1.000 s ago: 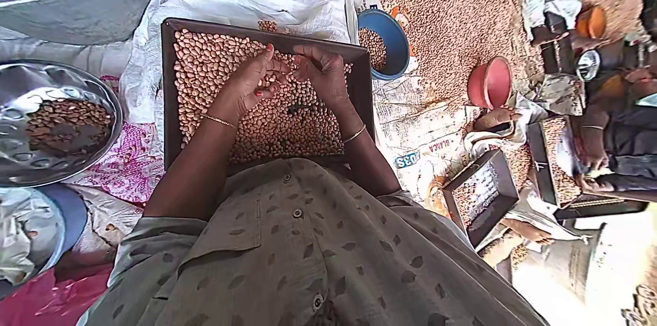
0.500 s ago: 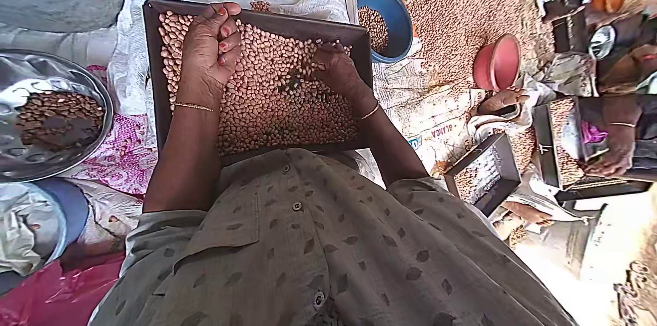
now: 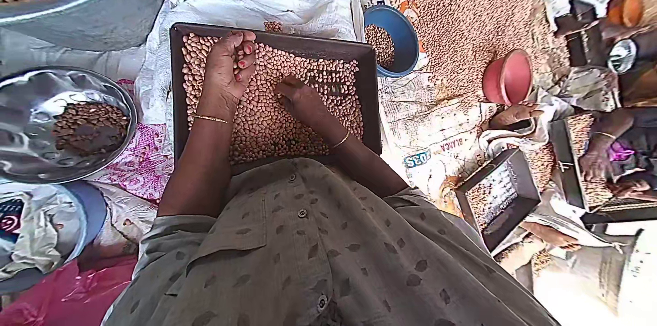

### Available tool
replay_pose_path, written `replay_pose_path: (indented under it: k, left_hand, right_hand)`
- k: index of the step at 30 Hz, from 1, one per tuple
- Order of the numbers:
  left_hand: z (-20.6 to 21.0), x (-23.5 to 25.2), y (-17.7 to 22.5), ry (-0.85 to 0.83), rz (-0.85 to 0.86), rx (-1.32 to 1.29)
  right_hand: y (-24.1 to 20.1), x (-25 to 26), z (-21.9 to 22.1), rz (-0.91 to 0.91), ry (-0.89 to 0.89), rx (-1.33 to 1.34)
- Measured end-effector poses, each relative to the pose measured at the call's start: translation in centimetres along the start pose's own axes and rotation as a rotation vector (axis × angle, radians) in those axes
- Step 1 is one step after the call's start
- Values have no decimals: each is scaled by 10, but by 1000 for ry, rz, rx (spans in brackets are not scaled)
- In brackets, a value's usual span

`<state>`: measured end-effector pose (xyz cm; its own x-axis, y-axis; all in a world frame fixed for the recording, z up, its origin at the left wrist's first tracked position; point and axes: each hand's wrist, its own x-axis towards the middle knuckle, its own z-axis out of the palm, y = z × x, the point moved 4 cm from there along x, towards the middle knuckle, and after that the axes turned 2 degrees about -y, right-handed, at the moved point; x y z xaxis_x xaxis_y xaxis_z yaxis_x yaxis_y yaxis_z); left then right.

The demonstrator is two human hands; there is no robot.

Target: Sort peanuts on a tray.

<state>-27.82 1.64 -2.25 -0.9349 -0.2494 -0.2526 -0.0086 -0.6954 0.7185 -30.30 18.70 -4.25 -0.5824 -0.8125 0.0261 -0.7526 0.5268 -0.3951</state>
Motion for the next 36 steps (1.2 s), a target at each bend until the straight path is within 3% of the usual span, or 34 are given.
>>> replay_pose_path:
  k: [3,7,10,12,14,17,19,22,23,26,30,32,34,36]
  left_hand:
    - [3,0,-2,-30,-38,45]
    - [9,-1,-7,-80,-91,207]
    - [12,-4,-16,-86,-187,423]
    - [14,-5,-24,-120,-270,497]
    - [17,-6,-29,-151,-326,463]
    - [14,-4,-20,-147,-216,198]
    - [5,-1,-5,-111,-76,0]
    - [-9,4,13,-75,110,-131]
    - [-13,5,16,-64,136,-149]
    - [-16,5,17,-38,152,-182]
    - [-13,5,18,-83,140,-160]
    - [-10,4,17,-91,143,-134]
    - [-8,3,17,-90,151,-110]
    - [-7,3,17,-95,157,-96]
  right_hand:
    - [-1,-3,5,-7,66,-48]
    - [18,-6,-6,128,91,67]
    - [28,-8,-27,147,320,371]
    - [17,-5,-49,89,381,596]
    - [4,2,-65,-8,439,658]
    - [11,27,-66,-56,566,557]
    - [8,41,-50,-135,407,468]
    - [-2,46,-9,-249,-55,178]
    - [2,45,-5,-241,-115,115]
    - [42,31,-22,-147,-73,9]
    - [96,-21,-51,63,-8,146]
    - [100,-48,-63,218,-149,261]
    - [90,-63,-72,246,-248,395]
    - [75,-58,-78,180,-163,419]
